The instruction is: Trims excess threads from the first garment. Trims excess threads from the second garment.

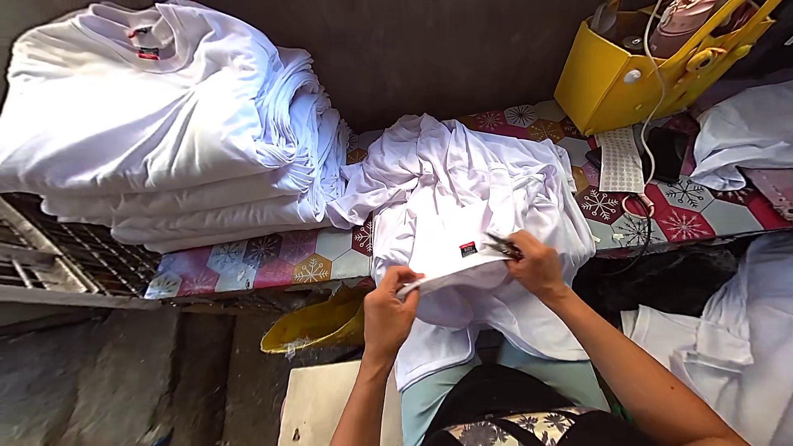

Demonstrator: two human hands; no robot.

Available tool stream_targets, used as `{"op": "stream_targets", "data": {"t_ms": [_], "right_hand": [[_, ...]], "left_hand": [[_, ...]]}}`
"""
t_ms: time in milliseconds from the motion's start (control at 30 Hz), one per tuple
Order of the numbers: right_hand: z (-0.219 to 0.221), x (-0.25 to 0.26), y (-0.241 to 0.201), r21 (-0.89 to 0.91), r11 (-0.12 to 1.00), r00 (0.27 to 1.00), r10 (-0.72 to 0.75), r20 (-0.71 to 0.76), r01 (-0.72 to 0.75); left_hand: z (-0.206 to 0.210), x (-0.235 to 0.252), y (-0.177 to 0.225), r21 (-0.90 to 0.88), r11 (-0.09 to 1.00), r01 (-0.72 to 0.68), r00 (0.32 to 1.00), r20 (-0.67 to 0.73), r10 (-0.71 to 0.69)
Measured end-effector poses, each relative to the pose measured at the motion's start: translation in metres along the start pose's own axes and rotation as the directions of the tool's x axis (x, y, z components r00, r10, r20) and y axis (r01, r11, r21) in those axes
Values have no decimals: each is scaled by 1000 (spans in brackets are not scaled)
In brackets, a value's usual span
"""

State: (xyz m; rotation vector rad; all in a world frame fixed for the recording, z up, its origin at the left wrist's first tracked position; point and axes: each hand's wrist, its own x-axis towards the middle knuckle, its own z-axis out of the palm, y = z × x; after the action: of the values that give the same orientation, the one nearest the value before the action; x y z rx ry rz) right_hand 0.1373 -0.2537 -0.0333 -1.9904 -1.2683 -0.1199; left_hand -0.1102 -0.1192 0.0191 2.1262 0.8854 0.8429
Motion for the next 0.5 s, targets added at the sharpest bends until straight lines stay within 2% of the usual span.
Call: {"op": "stream_targets", "data": {"t_ms": [67, 100, 133, 167, 200, 233, 267, 300, 333, 367, 400, 500], "right_hand": [[-12, -7, 1, -34, 995, 976, -96, -197, 91], [-16, -14, -1, -26, 989, 962, -149, -229, 147], [-18, -23, -2, -2, 982, 957, -186, -223, 190], [-15, -33, -4, 18, 976, 957, -207, -203, 215], [-11, -43, -3, 28, 977, 964, -206, -167, 213], [-6, -53, -2, 40, 984, 979, -169, -109, 175], [-3, -62, 0, 68, 993, 996, -93, -16, 94], [-2, -68, 2, 113, 993, 993, 10, 120, -24], [-3, -72, 4, 170, 973, 958, 109, 264, -157], [-4, -74, 3, 233, 932, 916, 183, 358, -277], [-5, -75, -1, 313, 874, 892, 242, 383, -371], [-6, -65, -36, 544, 673, 864, 355, 358, -502]], "left_hand": [[1, 7, -15, 171, 979, 110, 967, -244, -66], [3, 8, -21, 189, 958, 218, 938, -312, -152], [6, 9, -24, 127, 930, 345, 899, -331, -288], [10, 9, -23, -7, 877, 480, 843, -272, -463], [14, 9, -20, -254, 769, 587, 766, -132, -629], [19, 7, -16, -519, 565, 641, 681, 46, -731], [25, 3, -13, -696, 340, 632, 618, 189, -763], [30, -2, -13, -790, 182, 585, 596, 267, -757], [36, -6, -13, -842, 93, 532, 597, 295, -747], [40, -11, -11, -871, 50, 489, 603, 296, -740], [42, -14, -9, -888, 35, 458, 616, 288, -734], [43, -22, -2, -921, 18, 389, 649, 260, -715]]}}
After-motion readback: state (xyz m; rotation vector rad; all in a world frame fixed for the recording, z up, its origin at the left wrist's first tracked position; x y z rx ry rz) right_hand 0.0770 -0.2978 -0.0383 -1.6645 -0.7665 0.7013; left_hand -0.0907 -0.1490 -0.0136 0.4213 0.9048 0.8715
